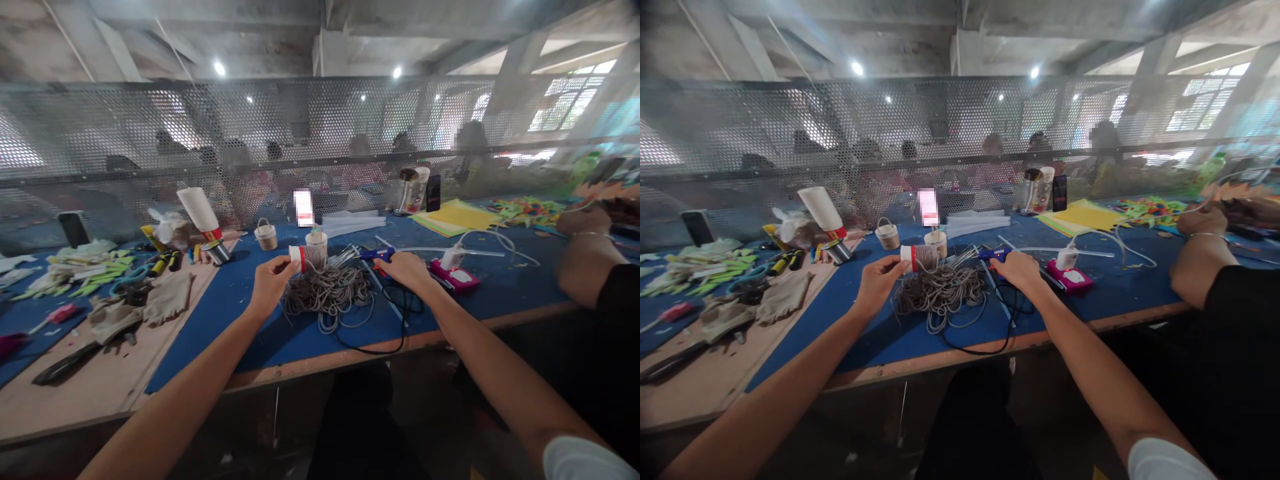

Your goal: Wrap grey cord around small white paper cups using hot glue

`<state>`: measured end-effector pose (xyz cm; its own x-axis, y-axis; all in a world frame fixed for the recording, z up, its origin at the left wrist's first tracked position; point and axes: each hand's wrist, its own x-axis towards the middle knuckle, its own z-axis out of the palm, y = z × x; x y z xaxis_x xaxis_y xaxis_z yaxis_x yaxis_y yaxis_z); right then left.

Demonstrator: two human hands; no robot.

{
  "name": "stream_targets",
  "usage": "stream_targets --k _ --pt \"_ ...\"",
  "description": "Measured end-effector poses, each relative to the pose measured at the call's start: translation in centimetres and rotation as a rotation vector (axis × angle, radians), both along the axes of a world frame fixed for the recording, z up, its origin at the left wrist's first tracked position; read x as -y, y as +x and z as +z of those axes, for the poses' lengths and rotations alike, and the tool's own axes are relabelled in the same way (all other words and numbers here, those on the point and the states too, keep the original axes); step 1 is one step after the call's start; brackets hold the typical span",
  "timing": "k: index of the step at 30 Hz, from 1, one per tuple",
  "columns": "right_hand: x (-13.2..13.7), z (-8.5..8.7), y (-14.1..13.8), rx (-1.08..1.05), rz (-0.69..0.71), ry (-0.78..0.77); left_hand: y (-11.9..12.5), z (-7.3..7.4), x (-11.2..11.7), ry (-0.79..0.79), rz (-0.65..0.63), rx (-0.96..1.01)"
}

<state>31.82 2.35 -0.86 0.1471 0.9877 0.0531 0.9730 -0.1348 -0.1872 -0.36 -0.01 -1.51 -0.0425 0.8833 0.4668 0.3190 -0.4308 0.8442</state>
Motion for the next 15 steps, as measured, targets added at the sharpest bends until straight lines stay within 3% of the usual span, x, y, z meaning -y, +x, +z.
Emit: stream_targets --k 10,13,15 --pt "0.9 0.4 -0.4 0.139 -0.010 0.077 0.0 -0.1 -0.1 0.008 -0.014 0.016" --pt "1.6 1.1 -1.2 0.110 0.006 0.269 0.2 0.0 0.1 -0.001 -0.012 0.022" --pt "2.1 1.8 -2.5 -0.010 0.140 0.446 0.3 0.0 0.3 -0.005 -0.019 0.031"
